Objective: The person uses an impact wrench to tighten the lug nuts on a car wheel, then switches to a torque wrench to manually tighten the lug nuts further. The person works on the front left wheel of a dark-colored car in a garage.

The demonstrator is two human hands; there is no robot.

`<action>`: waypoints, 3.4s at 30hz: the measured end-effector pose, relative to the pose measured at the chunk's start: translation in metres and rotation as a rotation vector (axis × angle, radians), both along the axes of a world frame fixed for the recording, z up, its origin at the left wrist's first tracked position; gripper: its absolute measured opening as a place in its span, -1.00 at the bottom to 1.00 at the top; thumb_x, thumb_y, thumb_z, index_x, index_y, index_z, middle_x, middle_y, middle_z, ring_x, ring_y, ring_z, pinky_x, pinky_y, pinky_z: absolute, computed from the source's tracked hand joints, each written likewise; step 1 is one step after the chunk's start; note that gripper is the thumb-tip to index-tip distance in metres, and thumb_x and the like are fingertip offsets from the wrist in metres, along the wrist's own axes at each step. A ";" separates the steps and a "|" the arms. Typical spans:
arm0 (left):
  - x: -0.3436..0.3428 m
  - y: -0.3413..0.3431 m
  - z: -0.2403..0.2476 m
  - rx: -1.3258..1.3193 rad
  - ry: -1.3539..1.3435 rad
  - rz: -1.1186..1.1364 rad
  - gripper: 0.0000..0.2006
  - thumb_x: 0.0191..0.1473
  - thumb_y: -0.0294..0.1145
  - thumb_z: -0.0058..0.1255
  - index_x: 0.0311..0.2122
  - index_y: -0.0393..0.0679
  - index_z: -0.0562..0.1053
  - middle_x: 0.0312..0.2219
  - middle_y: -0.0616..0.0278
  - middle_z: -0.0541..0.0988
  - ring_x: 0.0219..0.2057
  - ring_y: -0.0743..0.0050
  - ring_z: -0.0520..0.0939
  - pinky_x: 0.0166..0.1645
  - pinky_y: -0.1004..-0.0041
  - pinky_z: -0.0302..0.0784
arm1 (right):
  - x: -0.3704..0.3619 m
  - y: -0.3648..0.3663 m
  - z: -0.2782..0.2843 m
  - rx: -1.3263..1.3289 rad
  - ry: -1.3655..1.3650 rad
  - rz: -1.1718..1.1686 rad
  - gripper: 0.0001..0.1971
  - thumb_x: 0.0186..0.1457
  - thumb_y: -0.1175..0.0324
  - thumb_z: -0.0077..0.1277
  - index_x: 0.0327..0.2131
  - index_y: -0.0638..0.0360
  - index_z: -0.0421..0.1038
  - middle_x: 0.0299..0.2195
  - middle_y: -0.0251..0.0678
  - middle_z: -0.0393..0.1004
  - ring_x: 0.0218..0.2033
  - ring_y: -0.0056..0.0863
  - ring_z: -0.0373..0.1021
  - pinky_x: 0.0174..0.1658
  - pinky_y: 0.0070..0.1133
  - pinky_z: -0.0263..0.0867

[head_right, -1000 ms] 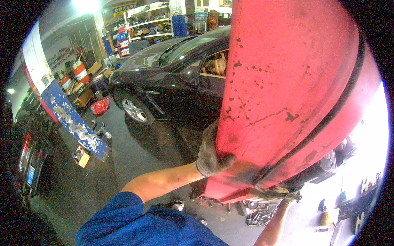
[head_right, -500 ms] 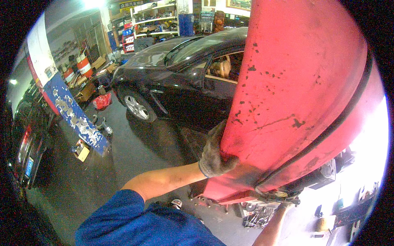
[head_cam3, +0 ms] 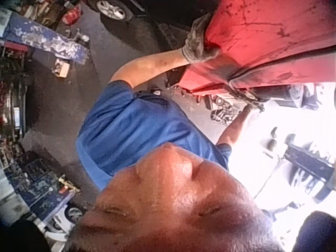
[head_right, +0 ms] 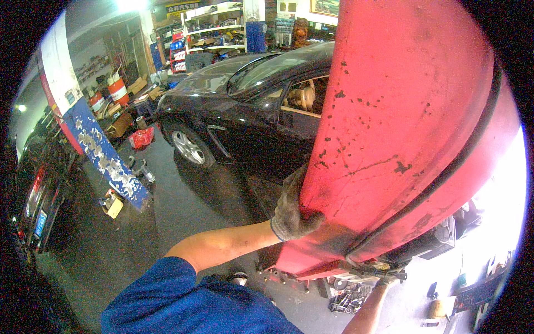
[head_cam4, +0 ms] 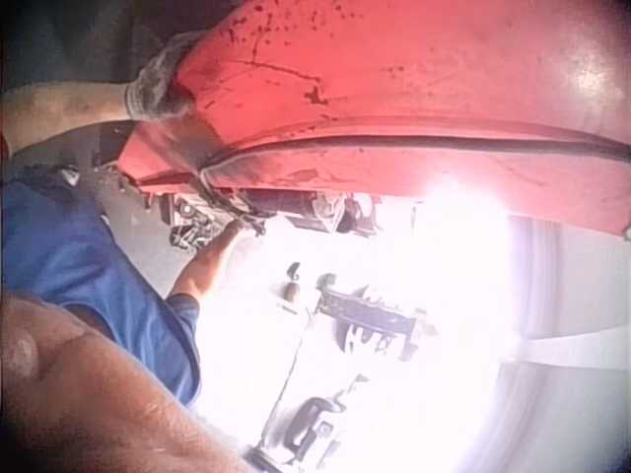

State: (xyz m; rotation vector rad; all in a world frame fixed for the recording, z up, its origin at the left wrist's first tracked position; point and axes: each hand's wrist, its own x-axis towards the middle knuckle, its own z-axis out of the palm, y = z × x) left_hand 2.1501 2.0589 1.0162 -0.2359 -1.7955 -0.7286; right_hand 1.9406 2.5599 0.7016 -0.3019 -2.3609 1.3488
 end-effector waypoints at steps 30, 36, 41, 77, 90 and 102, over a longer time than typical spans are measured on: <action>0.040 -0.102 0.008 -0.012 -0.378 -0.594 -0.23 0.00 -0.15 0.27 0.27 -0.33 0.29 0.21 -0.28 0.36 0.16 -0.33 0.47 0.27 -0.03 0.42 | 0.256 -0.164 -0.014 0.680 -0.137 -0.012 -0.65 0.21 0.14 0.06 -0.04 0.10 0.56 -0.13 -0.17 0.63 -0.14 -0.19 0.55 -0.08 -0.30 0.48; 0.093 -0.300 -0.061 0.014 -0.713 -0.680 -0.47 0.18 -0.15 0.15 0.15 -0.28 0.43 0.12 -0.23 0.49 0.15 -0.20 0.53 0.24 0.07 0.47 | 0.313 -0.342 -0.055 0.766 -0.522 0.220 -0.65 0.20 0.13 0.07 -0.06 0.11 0.58 -0.14 -0.16 0.64 -0.16 -0.18 0.55 -0.10 -0.29 0.48; 0.138 -0.454 -0.100 -0.066 -1.139 -0.622 -0.46 0.25 -0.01 0.08 0.20 -0.16 0.46 0.10 -0.12 0.54 0.14 -0.16 0.54 0.24 0.11 0.47 | 0.312 -0.478 -0.087 0.848 -0.836 0.524 -0.66 0.19 0.12 0.07 -0.09 0.11 0.60 -0.16 -0.16 0.65 -0.17 -0.18 0.56 -0.11 -0.28 0.49; 0.528 -1.395 -0.463 1.023 -1.900 0.703 -0.46 0.32 0.08 -0.24 0.11 -0.11 0.53 -0.01 -0.09 0.65 0.05 -0.10 0.64 0.18 0.08 0.49 | 0.213 -2.037 -0.044 0.597 -0.754 1.796 -0.57 0.38 0.05 -0.12 -0.01 0.20 0.54 -0.13 -0.23 0.64 -0.15 -0.45 0.54 -0.10 -0.48 0.45; 0.501 -1.955 -0.402 0.454 -1.735 0.909 -0.45 0.23 0.00 0.05 0.04 -0.37 0.52 -0.05 -0.28 0.63 -0.01 -0.29 0.62 0.11 0.05 0.50 | 0.195 -2.501 -0.026 -0.066 -1.206 1.352 -0.59 0.32 0.02 -0.06 -0.11 0.19 0.56 -0.31 -0.35 0.59 -0.40 -0.53 0.44 -0.27 -0.49 0.35; 0.420 -2.339 -0.376 0.937 -2.041 0.667 -0.57 0.22 -0.08 0.04 -0.03 -0.27 0.56 -0.11 -0.22 0.65 -0.07 -0.18 0.68 0.05 0.02 0.56 | 0.102 -2.907 -0.004 0.013 -0.885 1.427 -0.54 0.38 0.04 -0.09 -0.01 0.29 0.53 -0.13 -0.20 0.65 -0.19 -0.47 0.52 -0.07 -0.50 0.41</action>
